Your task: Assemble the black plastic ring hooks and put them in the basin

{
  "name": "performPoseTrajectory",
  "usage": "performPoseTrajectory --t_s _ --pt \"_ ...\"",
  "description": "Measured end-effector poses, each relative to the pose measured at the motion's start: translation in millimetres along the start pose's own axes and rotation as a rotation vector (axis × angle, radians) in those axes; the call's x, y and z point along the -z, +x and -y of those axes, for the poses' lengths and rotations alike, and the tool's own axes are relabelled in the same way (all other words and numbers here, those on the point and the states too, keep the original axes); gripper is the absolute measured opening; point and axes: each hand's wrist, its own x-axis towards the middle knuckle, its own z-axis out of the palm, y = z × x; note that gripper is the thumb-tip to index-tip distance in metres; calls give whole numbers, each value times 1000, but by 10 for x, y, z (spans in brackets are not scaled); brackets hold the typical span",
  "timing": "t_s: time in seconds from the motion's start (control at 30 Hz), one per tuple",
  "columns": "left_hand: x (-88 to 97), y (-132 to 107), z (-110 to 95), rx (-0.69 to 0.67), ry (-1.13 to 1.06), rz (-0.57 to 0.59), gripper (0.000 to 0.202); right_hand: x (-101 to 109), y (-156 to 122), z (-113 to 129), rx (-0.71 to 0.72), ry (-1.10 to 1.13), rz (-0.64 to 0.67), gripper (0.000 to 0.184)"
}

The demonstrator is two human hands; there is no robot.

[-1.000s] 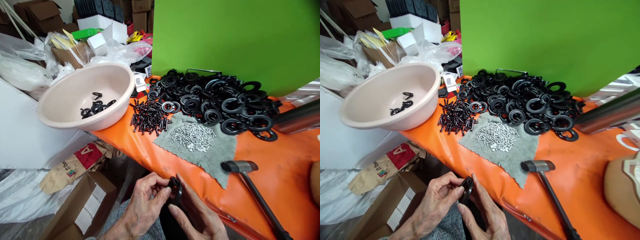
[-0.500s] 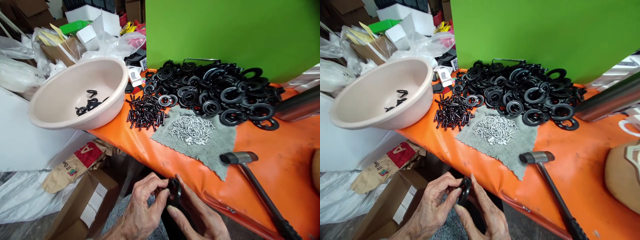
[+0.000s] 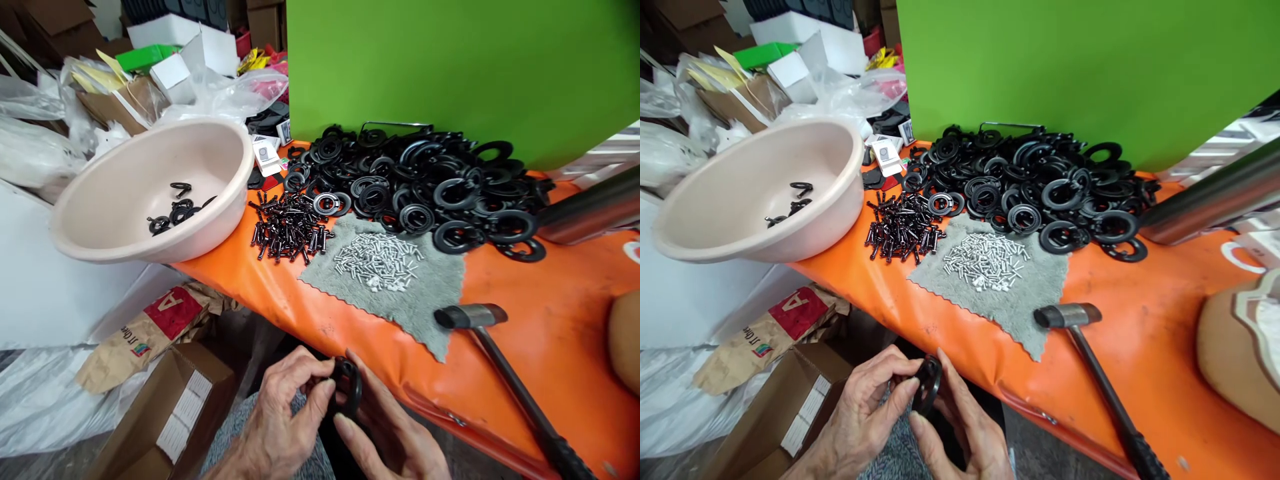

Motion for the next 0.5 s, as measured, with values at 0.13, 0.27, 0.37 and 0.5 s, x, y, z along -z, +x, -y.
performPoseTrajectory --t_s 0.13,0.27,0.37,0.5 --pt "136 79 -57 62 -14 91 19 46 13 21 48 -17 -9 56" --pt "273 139 -94 126 9 188 19 123 20 70 18 -73 14 51" --pt "357 177 -139 110 33 255 21 172 15 74 -47 -92 42 50" --pt "447 236 -187 83 43 341 21 214 -10 124 -99 -36 49 47"
